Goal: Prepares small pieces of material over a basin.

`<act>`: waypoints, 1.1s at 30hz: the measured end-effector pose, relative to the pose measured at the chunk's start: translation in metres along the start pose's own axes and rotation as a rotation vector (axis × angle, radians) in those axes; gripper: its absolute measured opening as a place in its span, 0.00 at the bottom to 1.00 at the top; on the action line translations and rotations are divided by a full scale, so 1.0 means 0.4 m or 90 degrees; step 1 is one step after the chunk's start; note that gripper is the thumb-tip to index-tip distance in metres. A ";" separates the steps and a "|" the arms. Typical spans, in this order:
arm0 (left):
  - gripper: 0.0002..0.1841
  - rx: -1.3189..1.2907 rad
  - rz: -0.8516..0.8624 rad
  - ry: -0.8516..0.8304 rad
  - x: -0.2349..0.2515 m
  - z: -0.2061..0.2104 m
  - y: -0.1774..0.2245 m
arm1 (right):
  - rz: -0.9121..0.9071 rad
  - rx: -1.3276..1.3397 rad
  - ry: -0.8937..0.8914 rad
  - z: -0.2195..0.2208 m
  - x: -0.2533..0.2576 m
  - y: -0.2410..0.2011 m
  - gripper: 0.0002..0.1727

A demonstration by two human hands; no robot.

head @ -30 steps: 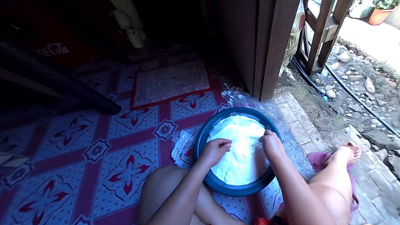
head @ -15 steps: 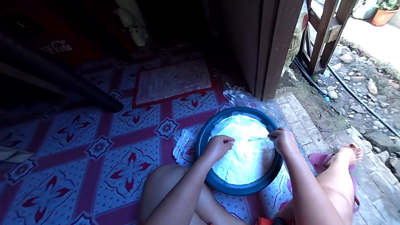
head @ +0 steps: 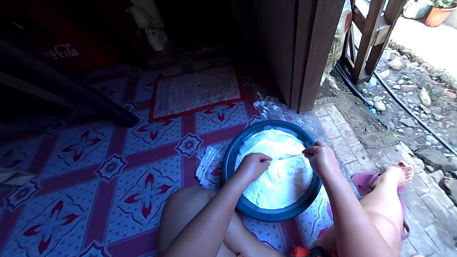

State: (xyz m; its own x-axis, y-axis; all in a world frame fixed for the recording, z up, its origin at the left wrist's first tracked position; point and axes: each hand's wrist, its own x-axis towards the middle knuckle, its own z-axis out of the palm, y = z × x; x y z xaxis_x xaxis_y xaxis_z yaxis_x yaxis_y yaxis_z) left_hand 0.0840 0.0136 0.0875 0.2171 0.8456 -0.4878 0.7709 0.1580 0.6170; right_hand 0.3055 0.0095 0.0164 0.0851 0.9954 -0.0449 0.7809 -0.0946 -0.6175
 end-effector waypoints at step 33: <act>0.12 -0.363 -0.013 -0.003 0.020 0.050 -0.047 | -0.132 -0.177 -0.047 0.004 -0.020 -0.076 0.14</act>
State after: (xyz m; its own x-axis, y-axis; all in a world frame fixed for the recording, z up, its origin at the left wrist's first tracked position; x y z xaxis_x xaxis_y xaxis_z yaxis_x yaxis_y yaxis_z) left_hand 0.0831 0.0072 0.0595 0.2098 0.8371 -0.5052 0.3295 0.4260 0.8426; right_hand 0.2801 0.0044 0.0343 -0.1297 0.9915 -0.0045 0.9164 0.1182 -0.3825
